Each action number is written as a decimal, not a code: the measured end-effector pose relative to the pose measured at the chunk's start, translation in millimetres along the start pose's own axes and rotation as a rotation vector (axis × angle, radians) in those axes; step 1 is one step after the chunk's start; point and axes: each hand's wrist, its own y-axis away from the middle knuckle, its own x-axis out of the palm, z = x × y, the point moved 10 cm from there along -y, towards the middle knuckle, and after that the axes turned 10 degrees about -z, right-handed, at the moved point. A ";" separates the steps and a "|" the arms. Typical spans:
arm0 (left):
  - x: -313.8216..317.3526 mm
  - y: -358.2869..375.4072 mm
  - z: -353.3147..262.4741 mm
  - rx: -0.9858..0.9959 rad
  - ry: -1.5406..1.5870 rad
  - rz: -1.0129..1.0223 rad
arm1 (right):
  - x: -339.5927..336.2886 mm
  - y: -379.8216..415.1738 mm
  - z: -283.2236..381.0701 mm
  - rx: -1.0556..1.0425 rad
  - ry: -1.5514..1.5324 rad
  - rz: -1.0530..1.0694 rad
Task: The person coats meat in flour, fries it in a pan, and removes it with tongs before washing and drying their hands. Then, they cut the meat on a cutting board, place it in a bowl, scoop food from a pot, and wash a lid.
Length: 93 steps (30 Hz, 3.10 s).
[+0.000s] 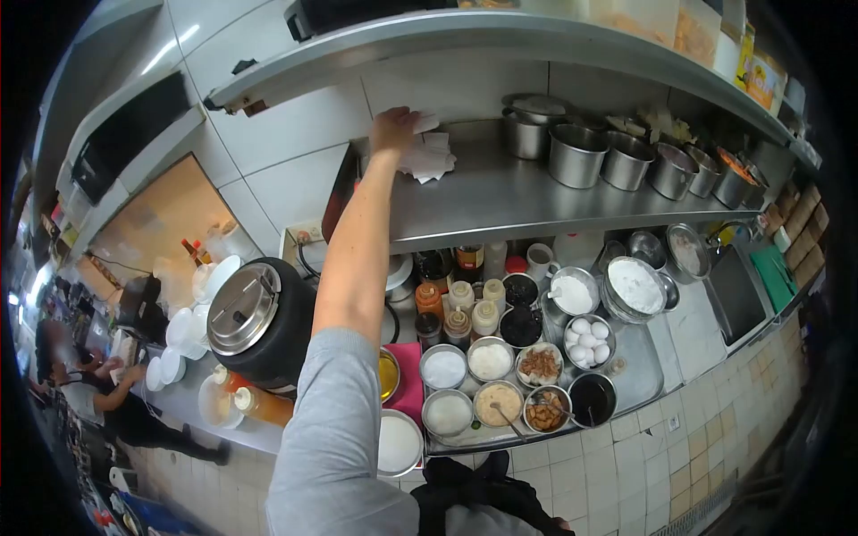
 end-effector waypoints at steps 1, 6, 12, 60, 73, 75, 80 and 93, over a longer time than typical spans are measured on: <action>5.2 5.0 0.7 0.090 -0.195 0.081 | -3.0 3.8 3.6 0.003 -0.010 0.012; 16.0 47.1 15.6 -0.107 -0.725 0.323 | -29.0 -34.0 75.3 -0.166 -0.005 0.149; -53.9 74.2 -71.6 -0.021 -0.750 0.227 | -46.0 -70.3 150.2 -0.288 -0.034 0.349; -461.7 186.5 199.2 -0.321 -0.848 0.736 | 81.1 98.2 270.7 -0.146 -0.354 0.445; -441.9 221.4 181.9 -0.230 -1.050 1.183 | 45.3 123.7 247.3 -0.270 -0.088 0.356; -444.4 222.3 183.5 -0.237 -1.015 1.215 | 47.2 125.4 248.9 -0.321 -0.076 0.342; -460.2 230.3 192.6 -0.382 -0.848 1.257 | 47.1 108.1 256.7 -0.296 -0.239 0.361; -476.4 239.4 158.9 0.045 -0.801 1.288 | 21.5 126.4 325.9 -0.398 -0.228 0.275</action>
